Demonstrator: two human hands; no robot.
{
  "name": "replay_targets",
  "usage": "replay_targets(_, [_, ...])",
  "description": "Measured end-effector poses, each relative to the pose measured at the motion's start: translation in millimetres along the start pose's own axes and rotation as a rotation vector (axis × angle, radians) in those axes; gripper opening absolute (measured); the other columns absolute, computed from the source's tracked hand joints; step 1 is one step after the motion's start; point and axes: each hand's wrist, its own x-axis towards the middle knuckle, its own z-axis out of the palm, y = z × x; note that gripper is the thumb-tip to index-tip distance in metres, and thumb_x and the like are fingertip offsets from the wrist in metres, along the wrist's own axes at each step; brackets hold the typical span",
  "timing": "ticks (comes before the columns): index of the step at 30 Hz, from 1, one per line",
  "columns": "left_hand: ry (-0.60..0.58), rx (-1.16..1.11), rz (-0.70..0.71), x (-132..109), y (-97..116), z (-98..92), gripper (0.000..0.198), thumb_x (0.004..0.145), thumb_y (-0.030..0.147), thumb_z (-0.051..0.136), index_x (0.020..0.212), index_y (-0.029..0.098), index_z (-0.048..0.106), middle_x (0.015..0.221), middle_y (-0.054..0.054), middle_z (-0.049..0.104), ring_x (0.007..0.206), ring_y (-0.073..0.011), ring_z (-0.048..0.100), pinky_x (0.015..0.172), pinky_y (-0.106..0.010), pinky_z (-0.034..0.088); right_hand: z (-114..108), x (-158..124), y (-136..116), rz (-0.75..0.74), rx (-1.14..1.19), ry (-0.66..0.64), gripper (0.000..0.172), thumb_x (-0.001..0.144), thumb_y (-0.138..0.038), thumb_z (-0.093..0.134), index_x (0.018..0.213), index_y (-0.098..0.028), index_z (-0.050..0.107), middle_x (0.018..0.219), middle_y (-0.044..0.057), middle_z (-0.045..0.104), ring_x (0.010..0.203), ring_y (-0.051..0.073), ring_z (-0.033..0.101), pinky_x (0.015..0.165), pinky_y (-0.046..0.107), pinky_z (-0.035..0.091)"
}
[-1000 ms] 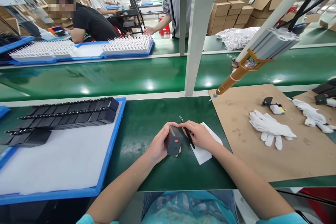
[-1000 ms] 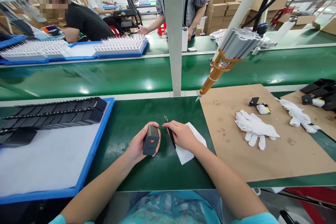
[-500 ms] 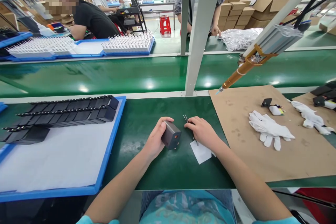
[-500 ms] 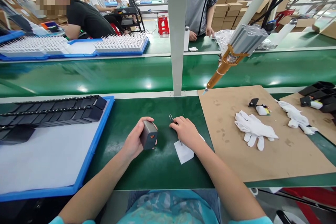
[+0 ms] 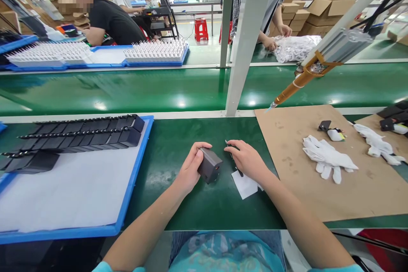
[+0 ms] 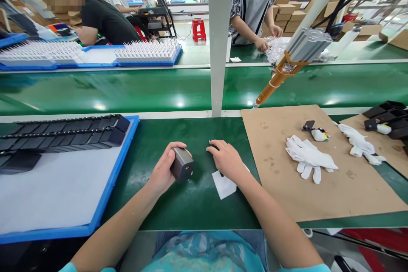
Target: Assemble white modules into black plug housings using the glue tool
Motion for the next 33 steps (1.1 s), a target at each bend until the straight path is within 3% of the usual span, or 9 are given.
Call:
replay_targets(4, [0.067, 0.056, 0.026, 0.4, -1.4, -1.4, 0.043, 0.087, 0.061, 0.052, 0.11, 0.025, 0.053, 0.088, 0.0, 0.055, 0.065, -0.0107, 0.053, 0.054, -0.02, 0.043, -7.4, 0.1, -11.4, -0.062, 0.169, 0.204, 0.033, 0.093, -0.009, 0.043, 0.119, -0.021, 0.058, 0.111, 0.01, 0.067, 0.098, 0.021, 0.064, 0.079, 0.035, 0.057])
replay_targets(9, [0.235, 0.24, 0.081, 7.3, -11.0, -5.4, 0.037, 0.092, 0.057, 0.047, 0.113, 0.027, 0.053, 0.088, 0.001, 0.054, 0.071, -0.0113, 0.052, 0.059, -0.02, 0.044, -10.4, -7.3, -40.5, -0.28, 0.275, 0.418, 0.041, 0.089, -0.008, 0.048, 0.127, -0.024, 0.052, 0.102, 0.009, 0.065, 0.087, 0.017, 0.064, 0.071, 0.028, 0.056])
replay_targets(13, [0.322, 0.42, 0.122, 14.7, -20.9, -7.1, 0.034, 0.093, 0.053, 0.047, 0.111, 0.025, 0.056, 0.097, -0.001, 0.059, 0.084, -0.0137, 0.057, 0.074, -0.023, 0.049, -2.3, -7.4, -60.4, -0.327, 0.141, 0.334, 0.033, 0.088, -0.016, 0.055, 0.121, -0.021, 0.059, 0.112, 0.011, 0.064, 0.098, 0.022, 0.06, 0.082, 0.036, 0.056])
replay_targets(18, [0.2, 0.362, 0.014, 12.2, -22.1, -3.3, 0.049, 0.095, 0.055, 0.039, 0.137, 0.03, 0.042, 0.121, -0.006, 0.061, 0.102, -0.02, 0.063, 0.086, -0.033, 0.054, 7.9, -2.0, -57.7, -0.166, 0.099, 0.249, 0.043, 0.089, -0.023, 0.056, 0.132, -0.017, 0.053, 0.12, 0.014, 0.06, 0.107, 0.026, 0.054, 0.094, 0.045, 0.053])
replay_targets(23, [0.13, 0.706, 0.107, 1.1, -15.7, 3.6, 0.052, 0.097, 0.051, 0.037, 0.144, 0.03, 0.039, 0.147, -0.005, 0.045, 0.128, -0.0233, 0.05, 0.105, -0.037, 0.044, 17.3, -0.2, -48.9, -0.042, 0.196, 0.189, 0.044, 0.091, -0.024, 0.055, 0.135, -0.022, 0.05, 0.126, 0.015, 0.053, 0.115, 0.027, 0.053, 0.096, 0.046, 0.053])
replay_targets(29, [0.06, 0.808, 0.107, 1.8, -7.4, -1.2, 0.055, 0.097, 0.047, 0.038, 0.149, 0.031, 0.028, 0.137, -0.006, 0.056, 0.098, -0.0167, 0.066, 0.093, -0.033, 0.051, 21.5, -0.2, -44.0, 0.077, 0.416, 0.195, 0.041, 0.093, -0.026, 0.053, 0.134, -0.029, 0.048, 0.12, 0.009, 0.059, 0.106, 0.02, 0.063, 0.085, 0.035, 0.059])
replay_targets(33, [0.087, 0.862, 0.112, 15.2, -4.7, -14.0, 0.042, 0.098, 0.043, 0.033, 0.132, 0.027, 0.053, 0.116, -0.004, 0.068, 0.08, -0.0146, 0.066, 0.081, -0.03, 0.054, 20.1, -0.6, -42.6, 0.041, 0.347, 0.15, 0.039, 0.093, -0.025, 0.052, 0.132, -0.031, 0.051, 0.12, 0.007, 0.062, 0.103, 0.021, 0.064, 0.082, 0.036, 0.06])
